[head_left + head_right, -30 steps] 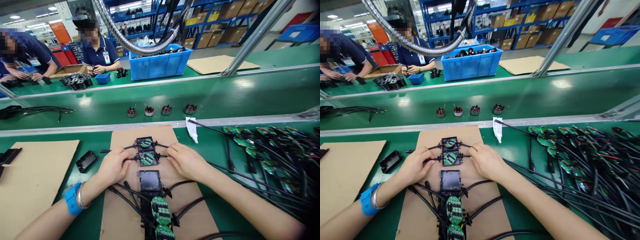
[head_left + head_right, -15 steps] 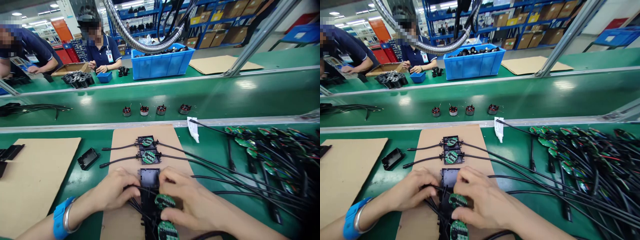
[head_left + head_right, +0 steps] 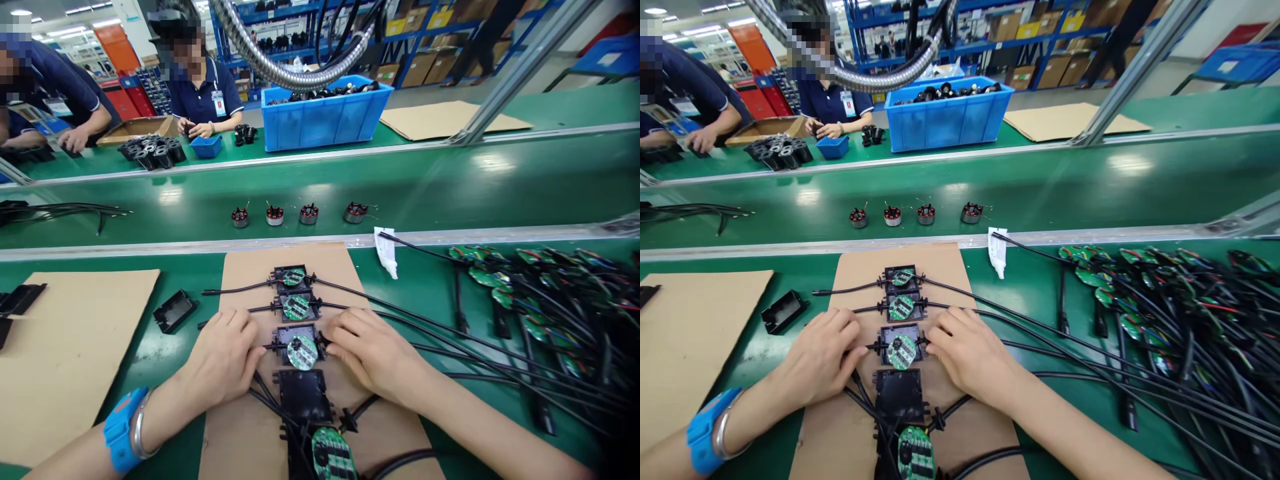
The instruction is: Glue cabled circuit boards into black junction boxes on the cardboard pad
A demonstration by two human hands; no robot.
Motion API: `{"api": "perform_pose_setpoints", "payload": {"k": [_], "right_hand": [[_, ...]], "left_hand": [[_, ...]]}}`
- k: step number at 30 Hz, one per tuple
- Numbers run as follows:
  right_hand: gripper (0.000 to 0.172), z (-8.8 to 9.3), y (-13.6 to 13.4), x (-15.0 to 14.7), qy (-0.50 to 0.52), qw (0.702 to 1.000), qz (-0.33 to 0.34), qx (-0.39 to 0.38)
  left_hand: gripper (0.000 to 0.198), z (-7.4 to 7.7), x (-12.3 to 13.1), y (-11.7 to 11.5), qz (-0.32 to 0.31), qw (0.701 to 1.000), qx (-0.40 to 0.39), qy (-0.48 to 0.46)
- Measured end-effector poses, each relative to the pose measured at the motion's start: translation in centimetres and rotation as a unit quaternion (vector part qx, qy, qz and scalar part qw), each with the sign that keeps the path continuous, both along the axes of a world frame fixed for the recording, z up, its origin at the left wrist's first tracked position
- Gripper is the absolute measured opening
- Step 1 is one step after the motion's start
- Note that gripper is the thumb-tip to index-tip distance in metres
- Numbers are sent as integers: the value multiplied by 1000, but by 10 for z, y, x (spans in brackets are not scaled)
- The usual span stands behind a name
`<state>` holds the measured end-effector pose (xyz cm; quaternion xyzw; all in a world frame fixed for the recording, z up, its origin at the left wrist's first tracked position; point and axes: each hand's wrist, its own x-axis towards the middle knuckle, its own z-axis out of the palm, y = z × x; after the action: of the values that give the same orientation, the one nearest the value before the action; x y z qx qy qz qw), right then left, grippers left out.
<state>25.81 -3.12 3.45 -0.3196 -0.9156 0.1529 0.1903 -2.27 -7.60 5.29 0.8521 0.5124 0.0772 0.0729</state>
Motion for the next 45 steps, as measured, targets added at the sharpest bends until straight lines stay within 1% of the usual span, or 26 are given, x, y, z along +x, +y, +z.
{"api": "perform_pose_setpoints", "payload": {"k": [1,2,3,4,5,7,8,11,14,17,18,20,21,23,24,26,28,31,34,37,39,42,45], "right_hand": [[11,8,-6,0,11,1000,-2,1],[9,16,-13,-1,22,1000,1,-17],[7,23,-22,-2,29,998,10,-50],[8,30,-32,-4,26,995,22,-93],[15,35,-41,-6,16,990,32,-139],[26,40,-59,-11,-7,979,36,-198],[28,40,-66,-13,-12,977,37,-208],[22,36,-79,-17,-4,980,58,-192],[19,29,-87,-17,-6,985,79,-151],[20,23,-90,-14,-16,991,81,-109],[20,23,-89,-13,-17,991,77,-112],[21,28,-83,-9,-10,985,57,-163],[27,32,-79,-6,-2,979,46,-200],[46,39,-68,1,13,967,37,-253],[48,40,-62,4,20,964,42,-261],[31,35,-53,8,31,967,57,-247],[21,22,-47,7,31,976,57,-209],[18,-1,-45,0,27,992,36,-116],[19,-13,-46,-9,36,999,26,-26],[21,-14,-47,-16,31,999,28,21],[23,-11,-48,-16,9,999,40,15],[23,-5,-49,-10,-21,998,54,-21],[25,0,-49,1,-28,998,42,-24]], "left_hand": [[17,3,1,-3,-16,999,-3,-29],[14,6,2,-6,-45,996,-19,-68],[13,8,3,-11,-81,990,-45,-108],[14,9,4,-15,-118,980,-75,-139],[15,9,6,-19,-147,971,-102,-156],[15,5,9,-27,-173,964,-132,-155],[13,2,10,-29,-178,963,-136,-149],[9,-8,11,-33,-185,961,-147,-147],[9,-7,10,-35,-181,955,-156,-175],[11,3,10,-42,-170,956,-149,-189],[12,7,10,-45,-163,957,-145,-190],[13,14,8,-53,-134,959,-150,-198],[14,17,6,-56,-110,960,-157,-204],[15,20,1,-63,-49,961,-175,-207],[16,21,-1,-66,-20,962,-185,-200],[18,22,-5,-72,27,963,-203,-173],[20,20,-7,-76,51,964,-222,-141],[21,15,-7,-80,68,965,-230,-101],[22,10,-9,-81,74,974,-198,-80],[23,8,-13,-81,64,983,-161,-64],[22,6,-14,-79,53,985,-153,-53],[19,3,-9,-74,39,988,-141,-41],[18,-1,1,-67,21,992,-116,-38]]}}
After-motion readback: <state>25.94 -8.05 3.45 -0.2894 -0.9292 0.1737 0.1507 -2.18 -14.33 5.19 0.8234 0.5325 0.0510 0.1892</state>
